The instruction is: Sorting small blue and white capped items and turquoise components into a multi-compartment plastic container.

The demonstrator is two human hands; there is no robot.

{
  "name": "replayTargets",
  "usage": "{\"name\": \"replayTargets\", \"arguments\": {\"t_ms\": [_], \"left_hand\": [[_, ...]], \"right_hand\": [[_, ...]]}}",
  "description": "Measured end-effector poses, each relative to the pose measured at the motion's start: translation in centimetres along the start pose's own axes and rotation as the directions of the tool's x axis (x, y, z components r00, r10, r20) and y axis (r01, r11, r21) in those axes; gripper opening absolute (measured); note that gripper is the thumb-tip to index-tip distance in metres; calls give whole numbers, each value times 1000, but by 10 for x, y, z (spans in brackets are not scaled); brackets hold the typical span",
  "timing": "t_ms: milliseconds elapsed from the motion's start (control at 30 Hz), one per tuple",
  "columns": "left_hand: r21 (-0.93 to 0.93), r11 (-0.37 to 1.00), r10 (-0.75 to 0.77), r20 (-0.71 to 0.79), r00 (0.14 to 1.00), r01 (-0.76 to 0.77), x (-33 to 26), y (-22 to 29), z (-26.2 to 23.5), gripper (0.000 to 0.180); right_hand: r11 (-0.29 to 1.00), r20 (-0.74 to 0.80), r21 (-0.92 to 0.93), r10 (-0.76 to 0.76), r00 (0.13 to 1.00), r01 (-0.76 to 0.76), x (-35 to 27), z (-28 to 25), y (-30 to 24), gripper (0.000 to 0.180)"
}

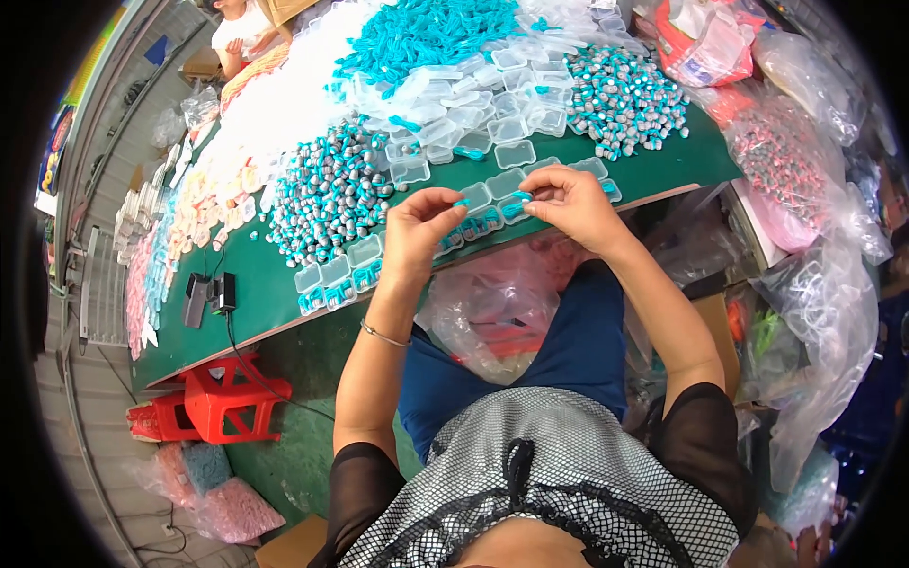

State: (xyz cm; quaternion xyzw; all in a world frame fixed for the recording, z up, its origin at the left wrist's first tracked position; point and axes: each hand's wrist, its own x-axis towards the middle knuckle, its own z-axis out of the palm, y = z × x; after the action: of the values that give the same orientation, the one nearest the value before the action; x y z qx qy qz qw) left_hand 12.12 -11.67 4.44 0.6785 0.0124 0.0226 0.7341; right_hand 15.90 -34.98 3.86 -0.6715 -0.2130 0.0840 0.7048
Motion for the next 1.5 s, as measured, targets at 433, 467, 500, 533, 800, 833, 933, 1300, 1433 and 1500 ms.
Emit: {"name": "replayTargets", "arguments": {"t_ms": [433,467,500,533,800,833,933,1300,1433,1500], "left_hand": [[620,545,546,249,800,-565,5,-22,46,25],[636,488,566,290,772,-597,7,-22,47,24],[650,429,583,331,742,-628,8,-22,48,23],[649,429,583,332,742,-628,8,-23,48,23],[661,367,635,337,695,-655,7,-25,47,22],[661,367,635,336,696,-654,7,-25,48,22],[675,309,639,375,672,-670,9,-25,52,22],[641,552,460,299,836,-533,15,-23,50,22],[762,389,468,319,824,-517,15,-22,50,16],[796,326,457,340,822,-511,17,-22,52,9]], "right_hand": [[505,144,-798,-372,917,330,-5,-3,6,16],[482,162,-805,-380,910,345,-4,-4,7,16],[459,181,-813,-386,905,359,-3,-4,8,16],[459,181,-812,-388,904,360,-3,-4,8,16],[374,239,-833,-421,875,407,0,-5,13,15],[374,240,-833,-421,875,408,1,-5,14,15],[368,220,-839,-444,869,401,2,-3,17,15],[374,204,-856,-389,898,357,1,-5,16,12],[380,197,-855,-390,899,353,1,-5,16,11],[364,202,-859,-403,892,359,2,-4,16,10]]}}
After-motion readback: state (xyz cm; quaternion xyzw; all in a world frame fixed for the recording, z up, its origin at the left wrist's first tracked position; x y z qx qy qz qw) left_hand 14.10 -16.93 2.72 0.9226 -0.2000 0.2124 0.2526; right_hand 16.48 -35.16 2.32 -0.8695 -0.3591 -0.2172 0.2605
